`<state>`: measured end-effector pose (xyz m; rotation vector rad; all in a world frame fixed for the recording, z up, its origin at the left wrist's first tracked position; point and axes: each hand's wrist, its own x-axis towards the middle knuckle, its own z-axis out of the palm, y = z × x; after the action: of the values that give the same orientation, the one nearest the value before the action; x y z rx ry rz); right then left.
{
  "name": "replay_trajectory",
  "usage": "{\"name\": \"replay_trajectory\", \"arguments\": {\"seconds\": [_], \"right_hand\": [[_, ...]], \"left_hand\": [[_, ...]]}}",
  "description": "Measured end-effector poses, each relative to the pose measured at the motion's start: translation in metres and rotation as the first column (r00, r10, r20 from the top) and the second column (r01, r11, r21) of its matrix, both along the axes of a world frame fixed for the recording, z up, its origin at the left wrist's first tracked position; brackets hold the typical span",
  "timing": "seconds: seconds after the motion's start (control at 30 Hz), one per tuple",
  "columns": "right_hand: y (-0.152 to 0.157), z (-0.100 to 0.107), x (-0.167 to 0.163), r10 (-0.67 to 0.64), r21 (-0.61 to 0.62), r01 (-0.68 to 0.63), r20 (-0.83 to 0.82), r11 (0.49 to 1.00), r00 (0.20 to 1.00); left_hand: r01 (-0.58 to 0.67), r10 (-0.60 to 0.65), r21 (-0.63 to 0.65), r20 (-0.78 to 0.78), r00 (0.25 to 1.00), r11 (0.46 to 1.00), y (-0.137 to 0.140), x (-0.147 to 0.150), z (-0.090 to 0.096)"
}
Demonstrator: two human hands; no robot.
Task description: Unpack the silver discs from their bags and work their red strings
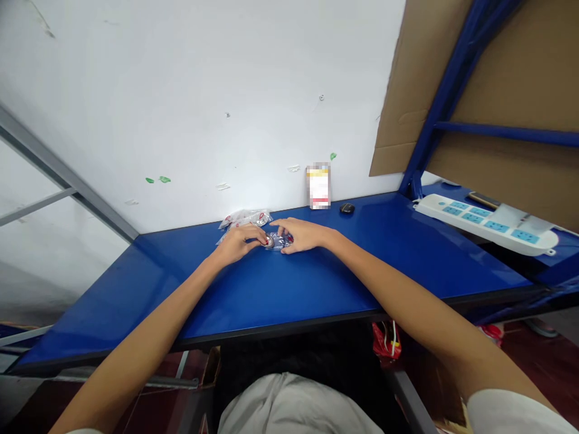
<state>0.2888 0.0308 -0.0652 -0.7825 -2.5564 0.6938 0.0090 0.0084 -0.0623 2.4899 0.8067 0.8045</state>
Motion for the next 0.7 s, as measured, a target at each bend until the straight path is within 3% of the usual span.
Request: {"name": "replay_trajectory", "arguments": {"seconds": [0.17, 0.33, 0.47, 0.7], "right_hand": [[0.000, -0.002, 0.001, 0.042, -0.008, -0.042, -0.009, 0.999, 0.999], [0.013, 0.005, 0.022, -0.025, -0.019, 0.026, 0.036, 0.999, 0.999], [0.022, 0.010, 0.035, -0.066, -0.091, 0.076, 0.107, 0.993, 0.992], [0.019, 0.009, 0.024, -0.048, -0.267, 0.071, 0.092, 0.961, 0.995]], "left_hand": [[0.027, -0.027, -0.018, 0.022, 0.999, 0.999, -0.001, 0.006, -0.003], [0.005, -0.004, 0.059, -0.005, 1.000, 0.998, 0.004, 0.002, -0.012], [0.012, -0.013, 0.044, 0.017, 1.000, 0.999, 0.004, 0.004, -0.017], [-0.014, 0.014, 0.008, 0.067, 0.998, 1.000, -0.003, 0.014, -0.016]]}}
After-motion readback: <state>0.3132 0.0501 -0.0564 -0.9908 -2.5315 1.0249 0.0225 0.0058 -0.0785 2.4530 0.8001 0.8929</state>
